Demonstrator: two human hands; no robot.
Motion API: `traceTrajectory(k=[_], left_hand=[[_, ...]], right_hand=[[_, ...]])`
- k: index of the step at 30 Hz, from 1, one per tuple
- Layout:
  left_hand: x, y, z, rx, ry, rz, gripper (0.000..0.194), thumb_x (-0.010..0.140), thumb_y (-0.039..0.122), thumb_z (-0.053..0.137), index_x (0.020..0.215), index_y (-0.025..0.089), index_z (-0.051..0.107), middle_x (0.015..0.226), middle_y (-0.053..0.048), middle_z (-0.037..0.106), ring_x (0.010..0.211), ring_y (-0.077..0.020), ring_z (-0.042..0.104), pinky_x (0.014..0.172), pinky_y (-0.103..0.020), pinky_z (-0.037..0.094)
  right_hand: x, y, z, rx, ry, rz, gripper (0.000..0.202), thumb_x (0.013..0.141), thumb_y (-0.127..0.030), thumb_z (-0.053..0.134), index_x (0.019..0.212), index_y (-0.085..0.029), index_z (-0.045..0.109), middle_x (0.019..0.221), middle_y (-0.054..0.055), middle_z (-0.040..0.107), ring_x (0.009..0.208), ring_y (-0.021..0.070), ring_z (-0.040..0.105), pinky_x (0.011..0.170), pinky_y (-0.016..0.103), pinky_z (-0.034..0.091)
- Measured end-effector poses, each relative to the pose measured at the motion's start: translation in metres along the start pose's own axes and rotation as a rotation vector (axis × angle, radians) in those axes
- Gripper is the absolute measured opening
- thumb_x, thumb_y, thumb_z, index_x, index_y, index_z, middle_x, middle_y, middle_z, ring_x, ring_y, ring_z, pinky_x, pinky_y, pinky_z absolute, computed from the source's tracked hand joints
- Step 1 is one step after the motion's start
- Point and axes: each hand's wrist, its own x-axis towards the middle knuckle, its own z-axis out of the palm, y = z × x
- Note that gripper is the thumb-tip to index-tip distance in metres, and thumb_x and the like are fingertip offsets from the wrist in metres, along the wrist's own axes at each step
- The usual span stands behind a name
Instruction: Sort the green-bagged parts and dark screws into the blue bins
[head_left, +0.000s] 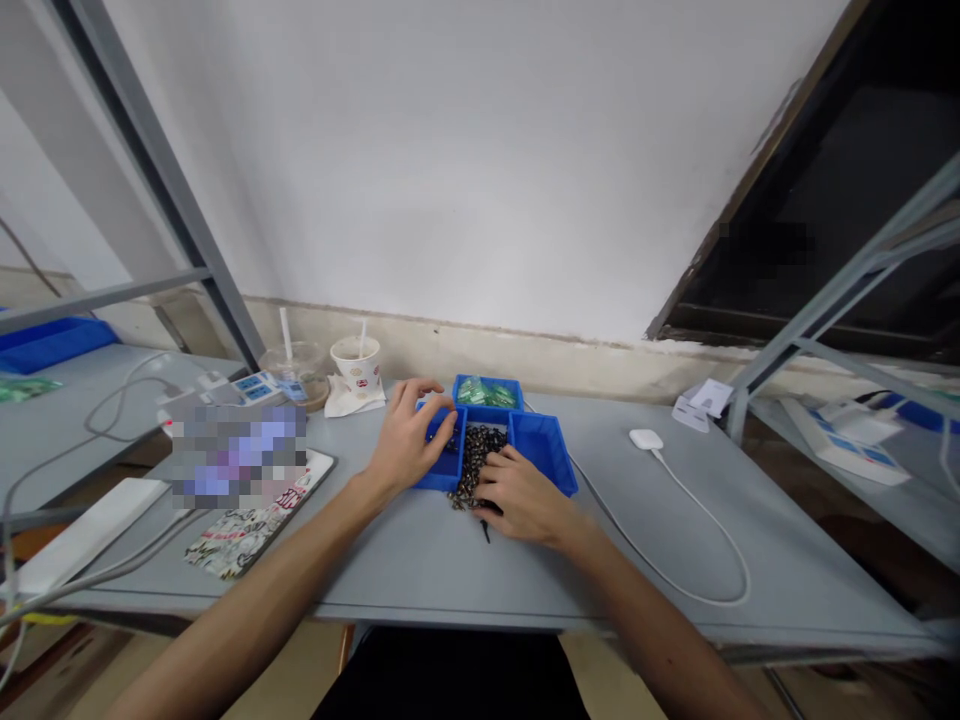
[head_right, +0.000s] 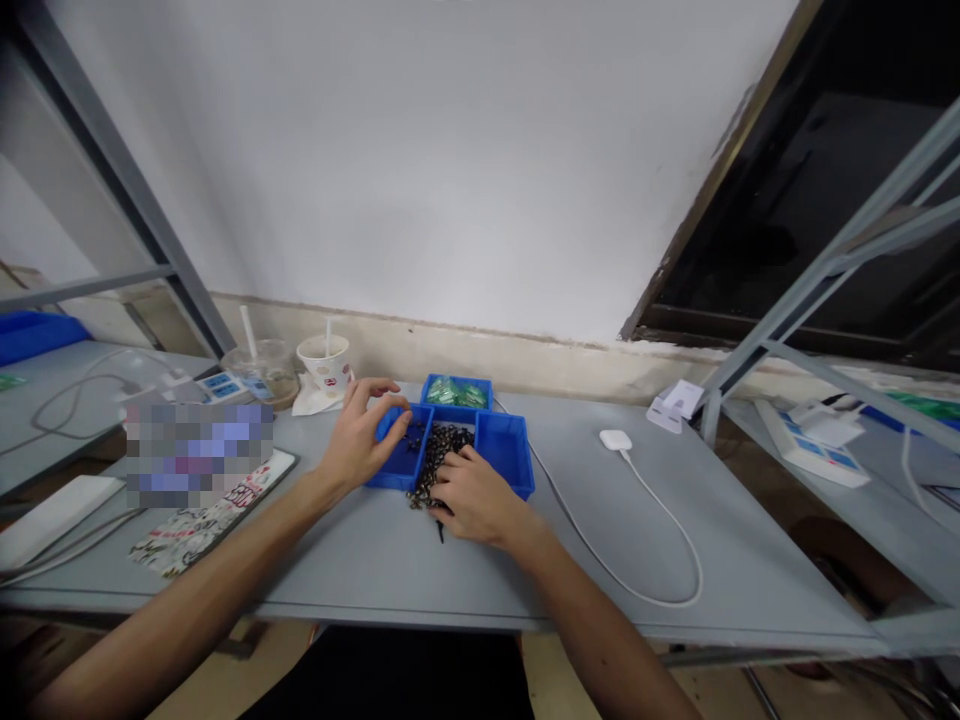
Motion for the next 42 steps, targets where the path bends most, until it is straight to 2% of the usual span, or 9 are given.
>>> traceTrajectory(k=[7, 11, 17, 23, 26, 32, 38, 42], left_hand=[[-0.001, 0.002, 0.002, -0.057, -0.027, 0.053, 0.010, 0.100, 0.022, 0.054, 0.104, 0.020, 0.063, 0.118, -0.010, 0.055, 0.108, -0.0241, 0.051, 0.099, -0.044, 0.048], [-0.002, 0.006, 0.001, -0.100, -0.058, 0.090, 0.010, 0.100, 0.020, 0.054, 0.104, 0.019, 0.064, 0.116, -0.010, 0.057, 0.110, -0.0241, 0.051, 0.098, -0.042, 0.048], [-0.004, 0.009, 0.000, -0.150, -0.094, 0.153, 0.012, 0.100, 0.020, 0.054, 0.104, 0.018, 0.065, 0.115, -0.010, 0.059, 0.107, -0.0230, 0.052, 0.096, -0.042, 0.049], [-0.003, 0.009, 0.003, -0.227, -0.256, 0.266, 0.016, 0.101, 0.024, 0.053, 0.098, 0.018, 0.068, 0.106, -0.009, 0.065, 0.102, -0.0221, 0.055, 0.095, -0.042, 0.051], [-0.004, 0.010, 0.004, -0.250, -0.307, 0.299, 0.015, 0.100, 0.025, 0.055, 0.096, 0.018, 0.068, 0.103, -0.009, 0.067, 0.103, -0.0219, 0.056, 0.096, -0.040, 0.051], [-0.004, 0.008, 0.005, -0.273, -0.353, 0.320, 0.014, 0.100, 0.026, 0.056, 0.099, 0.018, 0.068, 0.104, -0.008, 0.067, 0.103, -0.0217, 0.056, 0.095, -0.040, 0.052], [-0.004, 0.008, 0.005, -0.264, -0.331, 0.337, 0.016, 0.102, 0.022, 0.052, 0.101, 0.017, 0.067, 0.103, -0.008, 0.068, 0.101, -0.0210, 0.056, 0.097, -0.041, 0.052], [-0.004, 0.008, 0.005, -0.272, -0.328, 0.322, 0.014, 0.101, 0.027, 0.057, 0.103, 0.017, 0.067, 0.103, -0.009, 0.069, 0.100, -0.0212, 0.057, 0.095, -0.040, 0.053]], right_hand=[[0.001, -0.005, 0.005, -0.072, -0.001, -0.026, 0.013, 0.094, -0.031, 0.069, 0.085, -0.021, 0.072, 0.091, 0.003, 0.072, 0.099, 0.0235, 0.056, 0.091, 0.041, 0.039], [0.001, -0.002, 0.006, -0.062, 0.049, -0.052, 0.012, 0.095, -0.030, 0.068, 0.088, -0.021, 0.071, 0.092, 0.004, 0.072, 0.098, 0.0233, 0.055, 0.089, 0.041, 0.039], [0.000, 0.005, 0.002, 0.036, 0.311, 0.016, 0.015, 0.102, -0.024, 0.058, 0.096, -0.019, 0.071, 0.093, 0.004, 0.072, 0.091, 0.0208, 0.056, 0.084, 0.037, 0.040], [0.000, 0.007, 0.008, 0.155, 0.583, 0.123, 0.016, 0.104, -0.023, 0.054, 0.100, -0.018, 0.069, 0.088, 0.005, 0.073, 0.083, 0.0194, 0.061, 0.084, 0.038, 0.043], [0.000, 0.005, 0.009, 0.194, 0.668, 0.165, 0.014, 0.103, -0.022, 0.055, 0.104, -0.020, 0.068, 0.088, 0.005, 0.075, 0.082, 0.0192, 0.063, 0.082, 0.038, 0.045], [0.001, 0.004, 0.009, 0.196, 0.726, 0.163, 0.012, 0.102, -0.018, 0.057, 0.105, -0.021, 0.068, 0.090, 0.005, 0.076, 0.082, 0.0195, 0.065, 0.079, 0.037, 0.047], [0.002, 0.006, 0.010, 0.227, 0.731, 0.148, 0.014, 0.102, -0.018, 0.056, 0.107, -0.020, 0.069, 0.094, 0.005, 0.076, 0.083, 0.0182, 0.065, 0.081, 0.036, 0.049], [0.000, 0.007, 0.013, 0.235, 0.724, 0.193, 0.016, 0.103, -0.019, 0.055, 0.106, -0.021, 0.070, 0.093, 0.006, 0.076, 0.084, 0.0191, 0.066, 0.082, 0.037, 0.050]])
